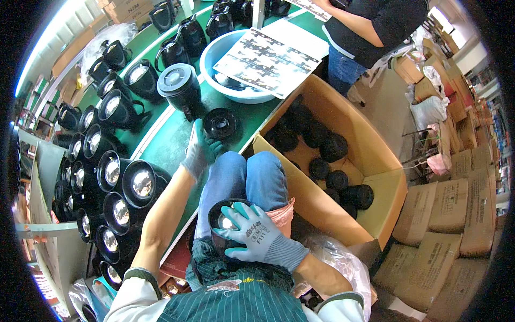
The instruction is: The person assembles black kettles by inserting a metal rod into the base, screwing on a lid, and inspecting the interior. The person handles each kettle one at a time, places completed units on a green table, and retrieves new parts from a cardboard box.
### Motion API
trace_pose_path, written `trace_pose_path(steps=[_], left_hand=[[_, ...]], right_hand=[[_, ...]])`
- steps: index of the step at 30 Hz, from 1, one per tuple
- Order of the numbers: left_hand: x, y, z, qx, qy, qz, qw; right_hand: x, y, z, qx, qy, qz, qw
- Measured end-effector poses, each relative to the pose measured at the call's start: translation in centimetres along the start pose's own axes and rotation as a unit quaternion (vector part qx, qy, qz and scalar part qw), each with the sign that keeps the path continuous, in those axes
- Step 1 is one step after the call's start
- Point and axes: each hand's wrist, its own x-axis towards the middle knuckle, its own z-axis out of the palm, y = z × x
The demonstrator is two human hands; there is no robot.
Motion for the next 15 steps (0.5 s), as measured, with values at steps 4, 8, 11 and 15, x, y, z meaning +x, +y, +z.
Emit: trace_pose_path(steps=[4,8,11,15], left_hand=[[-5.7,-3.6,-9.8,0.049,-0.211,0.193,0.957],[-22.5,-3.6,-13.3,0.279,-0.353,0.335,0.828],[-27.7,-4.9,-11.9,0.448,-0.316,0.583,0.599],[-30.1,-4.7,-8.0,0.438,-0.225,0.680,0.544]], right_hand=[[-1.6,0.5,-2.1,0.117,0.049,-0.016,0.992],[-6.2,1.2,-3.5,0.497,0.191,0.222,0.817],[-8.7,4.0,0.0,0.628,0.298,0.251,0.674],[-7.2,2.3,3.0,0.819,0.308,0.161,0.456]])
